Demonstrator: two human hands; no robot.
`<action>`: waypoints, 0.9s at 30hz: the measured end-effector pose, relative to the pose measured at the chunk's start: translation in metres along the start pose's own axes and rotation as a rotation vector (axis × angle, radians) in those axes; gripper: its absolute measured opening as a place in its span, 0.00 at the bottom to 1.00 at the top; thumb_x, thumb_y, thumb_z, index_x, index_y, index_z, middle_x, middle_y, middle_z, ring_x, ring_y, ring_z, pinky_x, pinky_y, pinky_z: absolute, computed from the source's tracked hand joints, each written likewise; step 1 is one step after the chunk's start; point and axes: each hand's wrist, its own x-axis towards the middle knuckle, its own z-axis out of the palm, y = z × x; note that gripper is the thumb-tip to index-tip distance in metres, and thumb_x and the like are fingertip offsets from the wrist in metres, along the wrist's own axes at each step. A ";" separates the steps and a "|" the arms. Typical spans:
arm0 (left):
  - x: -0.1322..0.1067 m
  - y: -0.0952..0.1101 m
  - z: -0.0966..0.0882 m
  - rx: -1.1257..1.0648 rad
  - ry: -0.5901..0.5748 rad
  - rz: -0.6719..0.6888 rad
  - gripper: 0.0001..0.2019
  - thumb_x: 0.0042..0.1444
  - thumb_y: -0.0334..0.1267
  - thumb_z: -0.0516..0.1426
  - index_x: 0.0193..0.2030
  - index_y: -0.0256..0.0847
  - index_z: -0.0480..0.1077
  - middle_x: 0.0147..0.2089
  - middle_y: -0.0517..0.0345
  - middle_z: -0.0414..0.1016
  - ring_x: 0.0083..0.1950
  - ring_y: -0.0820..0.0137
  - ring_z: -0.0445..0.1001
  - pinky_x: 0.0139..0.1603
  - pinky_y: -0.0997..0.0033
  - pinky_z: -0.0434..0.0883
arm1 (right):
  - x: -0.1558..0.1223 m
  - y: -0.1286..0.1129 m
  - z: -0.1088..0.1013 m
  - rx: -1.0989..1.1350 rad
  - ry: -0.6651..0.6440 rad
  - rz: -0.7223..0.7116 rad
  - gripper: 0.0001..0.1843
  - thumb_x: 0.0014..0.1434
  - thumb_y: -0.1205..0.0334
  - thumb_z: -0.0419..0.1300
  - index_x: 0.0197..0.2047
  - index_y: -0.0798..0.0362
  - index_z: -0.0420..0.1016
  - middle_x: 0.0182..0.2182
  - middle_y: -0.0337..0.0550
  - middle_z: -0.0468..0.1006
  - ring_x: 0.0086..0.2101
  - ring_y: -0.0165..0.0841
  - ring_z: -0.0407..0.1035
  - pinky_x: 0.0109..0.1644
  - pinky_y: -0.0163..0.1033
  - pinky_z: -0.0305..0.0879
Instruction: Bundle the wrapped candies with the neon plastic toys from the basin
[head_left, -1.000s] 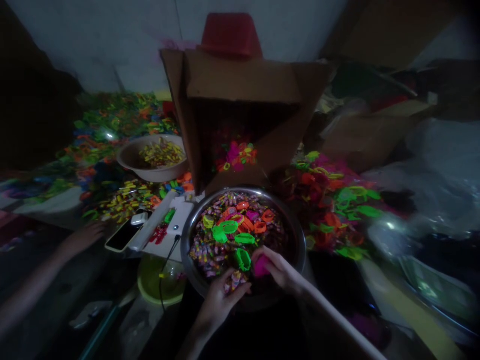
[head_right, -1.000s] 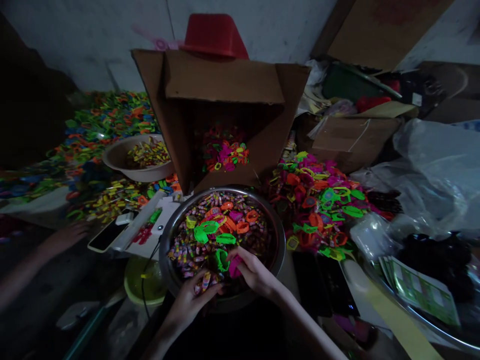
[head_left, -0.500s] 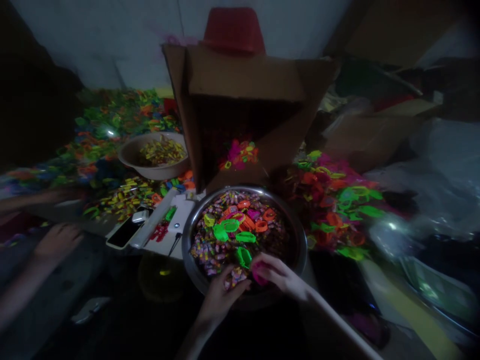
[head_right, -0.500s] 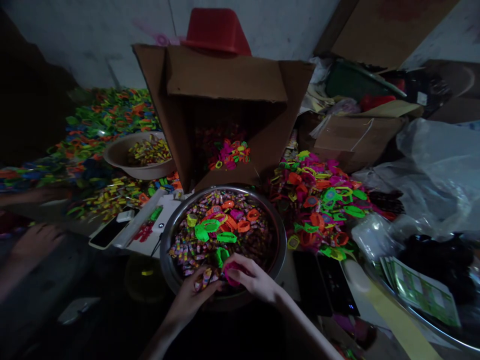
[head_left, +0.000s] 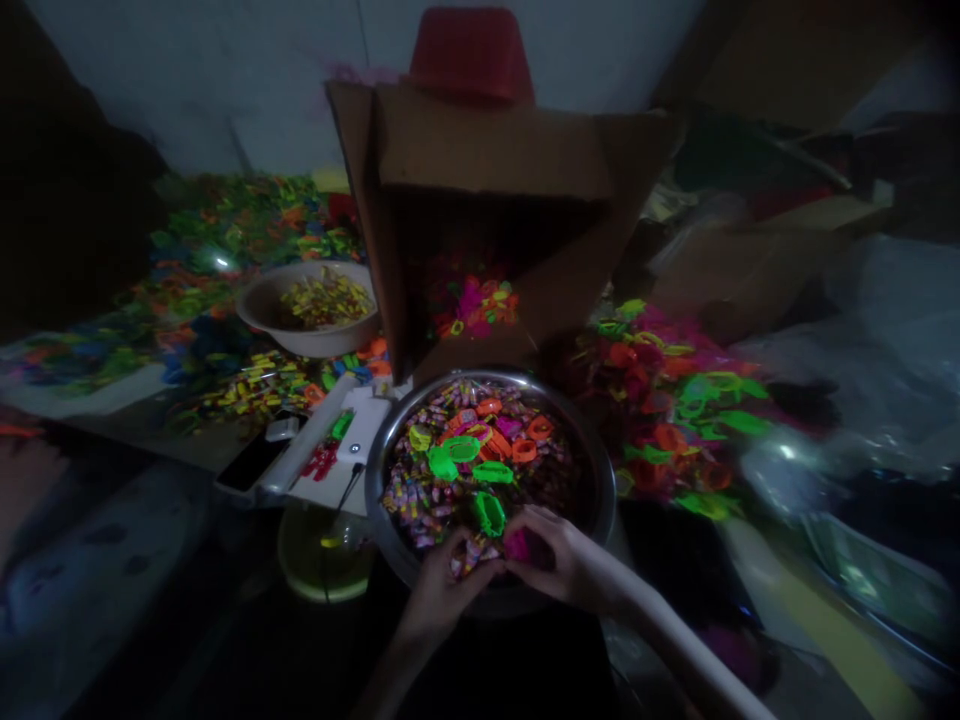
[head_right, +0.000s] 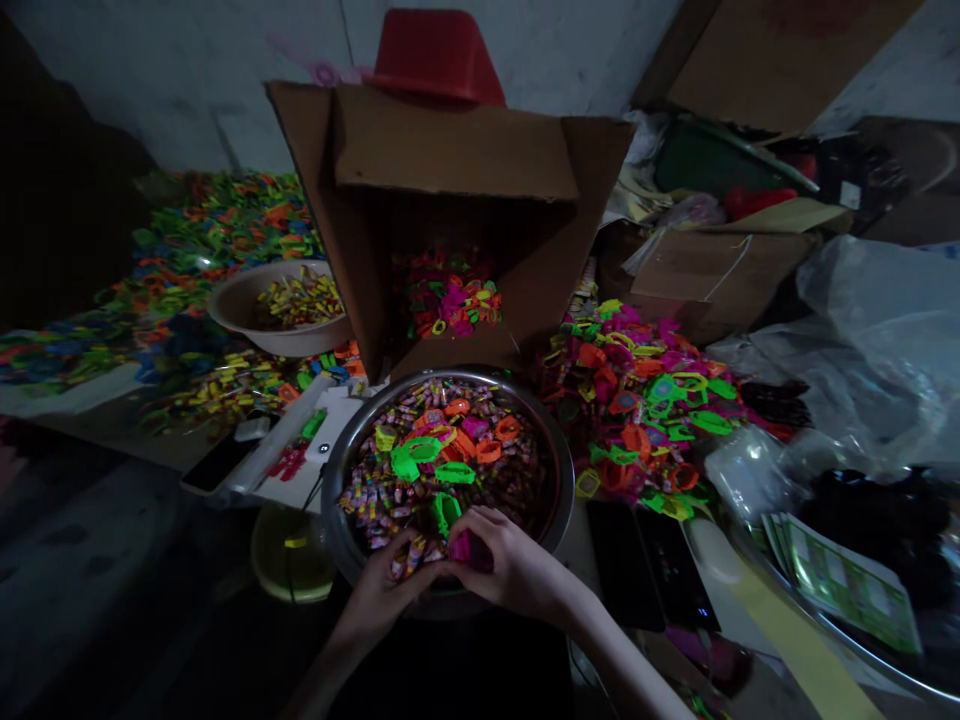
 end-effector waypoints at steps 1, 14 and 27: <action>0.000 0.000 0.000 -0.005 0.003 -0.003 0.10 0.47 0.42 0.61 0.33 0.40 0.69 0.31 0.61 0.77 0.35 0.67 0.73 0.35 0.75 0.69 | 0.000 -0.001 -0.001 -0.024 0.000 -0.015 0.07 0.57 0.62 0.61 0.38 0.53 0.69 0.35 0.41 0.72 0.38 0.32 0.66 0.44 0.35 0.62; -0.004 -0.021 0.001 0.207 0.008 0.054 0.10 0.51 0.43 0.60 0.36 0.41 0.71 0.33 0.60 0.76 0.35 0.67 0.72 0.36 0.74 0.68 | 0.002 -0.006 -0.004 -0.326 -0.081 -0.128 0.10 0.59 0.63 0.59 0.45 0.53 0.70 0.40 0.44 0.75 0.43 0.37 0.67 0.50 0.43 0.61; -0.010 -0.008 -0.006 0.219 -0.148 0.028 0.08 0.52 0.42 0.59 0.33 0.40 0.70 0.28 0.63 0.70 0.29 0.73 0.65 0.29 0.79 0.61 | 0.005 -0.011 -0.002 -0.572 -0.203 -0.265 0.10 0.66 0.64 0.49 0.37 0.53 0.70 0.36 0.42 0.74 0.39 0.34 0.65 0.46 0.42 0.61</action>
